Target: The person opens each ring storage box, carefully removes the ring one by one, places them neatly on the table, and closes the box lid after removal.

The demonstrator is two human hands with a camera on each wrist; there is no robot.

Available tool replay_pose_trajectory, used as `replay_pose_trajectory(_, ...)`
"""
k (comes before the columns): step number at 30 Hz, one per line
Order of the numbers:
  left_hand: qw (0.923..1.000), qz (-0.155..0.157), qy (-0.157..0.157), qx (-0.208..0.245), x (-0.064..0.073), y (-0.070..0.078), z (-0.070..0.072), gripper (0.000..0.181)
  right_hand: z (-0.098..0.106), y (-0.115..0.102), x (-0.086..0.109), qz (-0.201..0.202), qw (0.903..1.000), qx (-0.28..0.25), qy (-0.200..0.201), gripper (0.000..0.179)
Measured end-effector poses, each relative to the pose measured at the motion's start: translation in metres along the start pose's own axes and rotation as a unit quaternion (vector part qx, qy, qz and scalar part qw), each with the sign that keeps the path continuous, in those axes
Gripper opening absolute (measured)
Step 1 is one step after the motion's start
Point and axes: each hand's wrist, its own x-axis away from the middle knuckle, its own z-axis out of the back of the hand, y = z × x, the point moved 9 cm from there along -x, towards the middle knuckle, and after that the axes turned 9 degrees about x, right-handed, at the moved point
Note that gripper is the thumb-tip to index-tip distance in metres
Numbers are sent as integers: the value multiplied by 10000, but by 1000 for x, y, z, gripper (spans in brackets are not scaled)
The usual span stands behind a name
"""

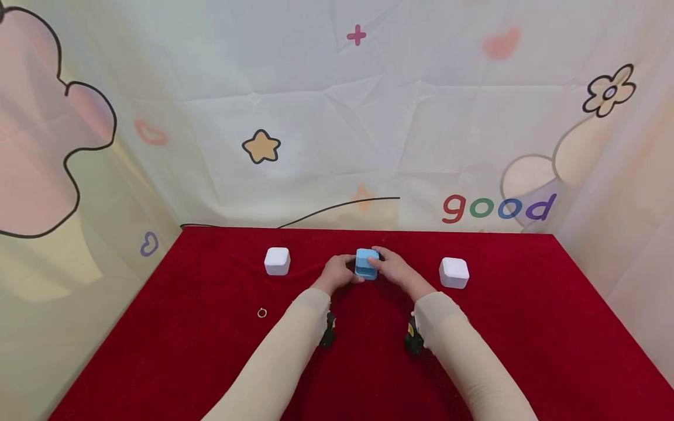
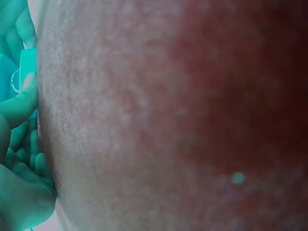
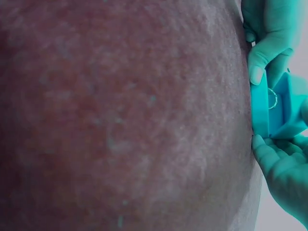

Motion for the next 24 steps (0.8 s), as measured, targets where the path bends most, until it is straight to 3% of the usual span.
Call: replay_pose_trajectory(24, 9999, -2, 87, -50, 0, -1, 1, 59, 2, 0, -7, -89, 9966, -724, -377, 59)
